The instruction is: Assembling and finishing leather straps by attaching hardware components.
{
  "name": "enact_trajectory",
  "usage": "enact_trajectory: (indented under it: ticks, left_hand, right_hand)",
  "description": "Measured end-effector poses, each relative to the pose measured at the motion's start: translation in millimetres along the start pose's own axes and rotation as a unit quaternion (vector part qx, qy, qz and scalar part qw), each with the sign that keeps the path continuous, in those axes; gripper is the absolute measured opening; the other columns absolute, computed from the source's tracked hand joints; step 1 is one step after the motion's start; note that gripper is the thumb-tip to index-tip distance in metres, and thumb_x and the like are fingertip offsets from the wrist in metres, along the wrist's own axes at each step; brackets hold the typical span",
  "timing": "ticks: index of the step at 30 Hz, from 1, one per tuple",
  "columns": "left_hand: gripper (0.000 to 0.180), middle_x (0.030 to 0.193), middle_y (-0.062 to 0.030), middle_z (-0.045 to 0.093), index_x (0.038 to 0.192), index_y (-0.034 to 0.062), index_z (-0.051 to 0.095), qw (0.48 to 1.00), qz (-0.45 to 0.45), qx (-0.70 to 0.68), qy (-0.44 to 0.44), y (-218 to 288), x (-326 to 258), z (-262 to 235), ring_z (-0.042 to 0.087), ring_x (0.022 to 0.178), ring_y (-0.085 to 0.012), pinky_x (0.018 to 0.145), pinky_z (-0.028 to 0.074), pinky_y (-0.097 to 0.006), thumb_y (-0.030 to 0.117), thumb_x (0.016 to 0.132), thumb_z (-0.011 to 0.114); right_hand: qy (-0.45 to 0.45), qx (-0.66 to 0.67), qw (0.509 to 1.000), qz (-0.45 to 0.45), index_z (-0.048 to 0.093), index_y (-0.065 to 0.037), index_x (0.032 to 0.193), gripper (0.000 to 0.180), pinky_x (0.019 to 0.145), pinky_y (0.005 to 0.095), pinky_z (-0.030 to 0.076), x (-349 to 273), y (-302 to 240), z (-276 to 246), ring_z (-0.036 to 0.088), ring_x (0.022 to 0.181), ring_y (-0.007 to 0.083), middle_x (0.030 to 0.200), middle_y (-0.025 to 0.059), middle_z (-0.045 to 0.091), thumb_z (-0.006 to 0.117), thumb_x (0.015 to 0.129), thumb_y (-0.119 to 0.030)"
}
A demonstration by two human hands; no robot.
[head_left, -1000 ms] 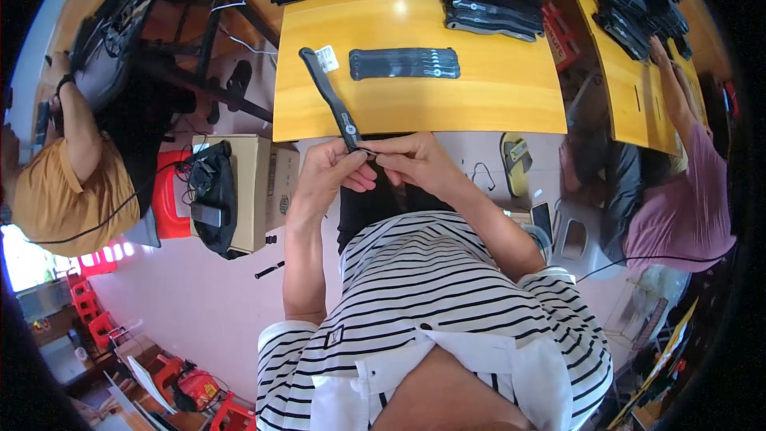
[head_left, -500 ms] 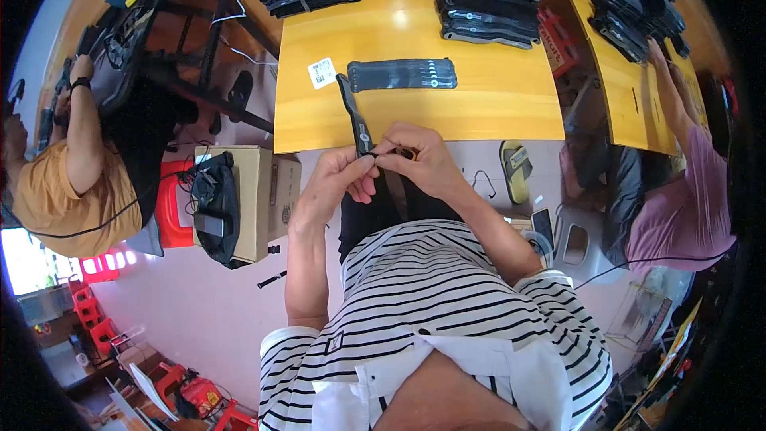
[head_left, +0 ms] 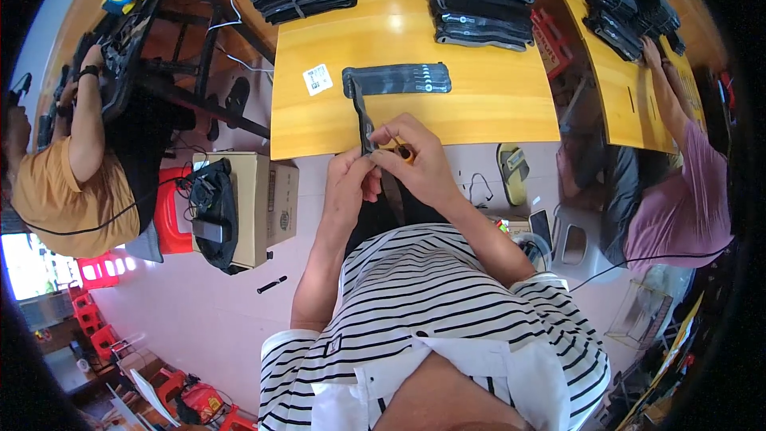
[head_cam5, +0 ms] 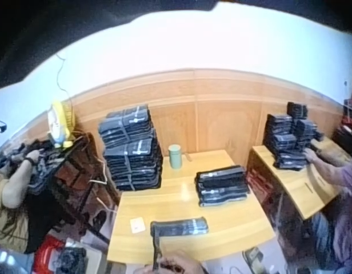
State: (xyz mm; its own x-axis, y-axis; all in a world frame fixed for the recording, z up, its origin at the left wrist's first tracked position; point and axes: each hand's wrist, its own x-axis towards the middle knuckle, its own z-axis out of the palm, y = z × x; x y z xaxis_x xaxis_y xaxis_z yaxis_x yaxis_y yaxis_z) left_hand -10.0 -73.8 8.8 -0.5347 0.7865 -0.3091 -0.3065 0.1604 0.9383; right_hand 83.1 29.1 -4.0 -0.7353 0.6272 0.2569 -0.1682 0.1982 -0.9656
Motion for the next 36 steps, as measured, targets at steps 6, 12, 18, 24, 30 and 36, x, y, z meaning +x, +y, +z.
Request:
enact_trajectory:
  ticks: [6,12,18,24,30,36]
  left_hand:
    - [0.025,0.053,-0.0009,0.049,0.068,0.0052,0.052,0.999,0.019,0.021,-0.025,5.0,-0.1,10.5,0.045,0.044,-0.0062,0.039,0.034,-0.017,0.023,0.085,0.050]
    - [0.024,0.055,0.0004,0.048,0.067,0.0056,0.051,0.998,-0.002,0.013,-0.055,1.5,2.6,23.0,0.045,0.045,-0.0060,0.040,0.035,-0.017,0.021,0.086,0.048]
    - [0.029,0.049,0.0010,0.042,0.059,0.0071,0.045,0.994,-0.003,0.026,-0.106,11.2,-2.5,31.3,0.039,0.041,-0.0062,0.039,0.029,-0.020,0.022,0.084,0.047]
    - [0.029,0.046,0.0016,0.038,0.056,0.0078,0.042,0.987,-0.004,0.003,-0.160,5.8,-22.8,19.1,0.034,0.040,-0.0058,0.038,0.024,-0.021,0.021,0.081,0.046]
    - [0.027,0.046,0.0018,0.039,0.054,0.0079,0.043,0.977,-0.031,0.024,-0.208,2.2,-41.6,1.2,0.032,0.039,-0.0056,0.038,0.021,-0.021,0.020,0.078,0.048]
    - [0.024,0.045,-0.0009,0.041,0.050,0.0074,0.044,0.992,-0.076,0.074,-0.065,-11.0,-63.5,-51.1,0.034,0.037,-0.0071,0.036,0.021,-0.022,0.016,0.072,0.049]
  right_hand:
    - [0.073,-0.062,0.994,-0.044,0.063,0.002,0.087,0.015,0.059,0.0263,0.044,-4.8,-9.7,5.0,0.055,0.069,0.0188,0.078,0.0098,0.053,0.064,0.074,-0.006]
    - [0.130,-0.052,0.989,-0.045,0.063,0.003,0.081,0.009,0.050,0.0236,0.039,-4.1,4.2,-8.3,0.050,0.057,0.0125,0.070,0.0061,0.052,0.062,0.077,-0.005]
    - [0.253,0.049,0.963,0.073,0.062,-0.002,0.068,0.015,0.041,0.0214,0.031,31.7,-4.8,-43.2,0.040,0.046,0.0038,0.056,-0.0025,0.050,0.063,0.079,-0.013]
    - [0.357,-0.054,0.932,-0.038,0.064,-0.001,0.070,0.014,0.046,0.0211,0.033,92.9,17.6,-142.9,0.043,0.051,0.0041,0.055,-0.0023,0.053,0.065,0.077,-0.013]
    - [0.469,-0.063,0.874,-0.113,0.067,0.000,0.071,0.014,0.052,0.0248,0.036,134.3,27.4,-258.5,0.046,0.055,0.0074,0.058,-0.0015,0.056,0.066,0.075,-0.013]
    - [0.487,0.005,0.874,-0.002,0.060,-0.004,0.072,0.015,0.038,0.0289,0.032,94.1,-14.8,-347.1,0.042,0.041,0.0122,0.056,-0.0005,0.050,0.067,0.076,-0.017]
